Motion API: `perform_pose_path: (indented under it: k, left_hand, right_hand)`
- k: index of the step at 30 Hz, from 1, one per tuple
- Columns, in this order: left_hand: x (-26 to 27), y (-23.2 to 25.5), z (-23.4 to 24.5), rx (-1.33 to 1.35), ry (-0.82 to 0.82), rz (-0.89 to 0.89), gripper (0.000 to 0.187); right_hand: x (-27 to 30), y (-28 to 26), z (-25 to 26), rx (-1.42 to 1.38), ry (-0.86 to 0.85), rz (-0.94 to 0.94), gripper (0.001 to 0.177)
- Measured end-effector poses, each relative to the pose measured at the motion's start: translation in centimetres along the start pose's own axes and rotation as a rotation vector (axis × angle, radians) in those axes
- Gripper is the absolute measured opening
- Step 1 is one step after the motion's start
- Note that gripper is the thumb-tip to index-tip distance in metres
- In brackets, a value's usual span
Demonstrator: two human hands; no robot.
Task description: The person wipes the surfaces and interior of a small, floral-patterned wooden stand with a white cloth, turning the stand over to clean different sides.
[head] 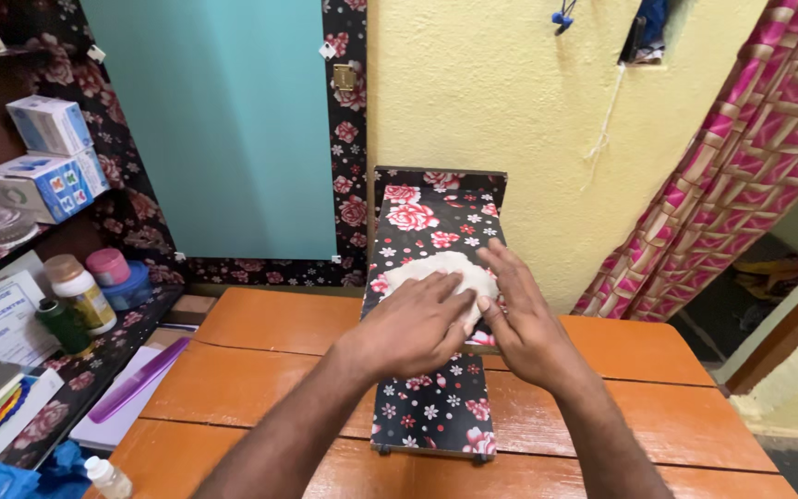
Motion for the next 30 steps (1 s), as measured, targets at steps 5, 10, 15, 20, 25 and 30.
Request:
perform_pose_path:
  k: [5, 10, 15, 20, 25, 30]
  left_hand:
    - [-2.8, -3.8, 0.9, 0.098, -0.151, 0.1, 0.065]
    - [-2.5, -10.5, 1.2, 0.105, -0.018, 0.182, 0.062]
    - [1.0, -9.4, 0.9, 0.079, -0.006, 0.207, 0.063]
    - [4.5, -2.4, 1.9, 0.04, -0.069, 0.159, 0.062]
    - [2.1, 0.8, 1.6, 0.027, -0.103, -0.025, 0.063]
    - [-2.2, -2.9, -0.3, 0.177, -0.233, -0.023, 0.061]
  right_hand:
    - [-0.4, 0.5, -0.9, 0.035, -0.106, -0.057, 0.065]
    - [-0.6, 1.3, -1.4, 0.035, -0.165, -0.109, 0.059]
    - [-0.5, 1.3, -1.5, 0.099, -0.158, -0.078, 0.056]
    - [-0.4, 1.6, -1.5, 0.068, -0.153, -0.095, 0.058]
    - [-0.4, 1.5, -1.3, 0.04, -0.14, -0.108, 0.061]
    - [-0.6, 1.1, -1.3, 0.072, -0.133, -0.052, 0.064]
Point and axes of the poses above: each hand's wrist, its own x-axis away from the middle knuckle, its own z-axis out of the back of the hand, y = z × x, the point moved 9 cm from there along -x, towards the middle knuckle, and after that the axes turned 3 degrees about -z, right-handed, at the moved point
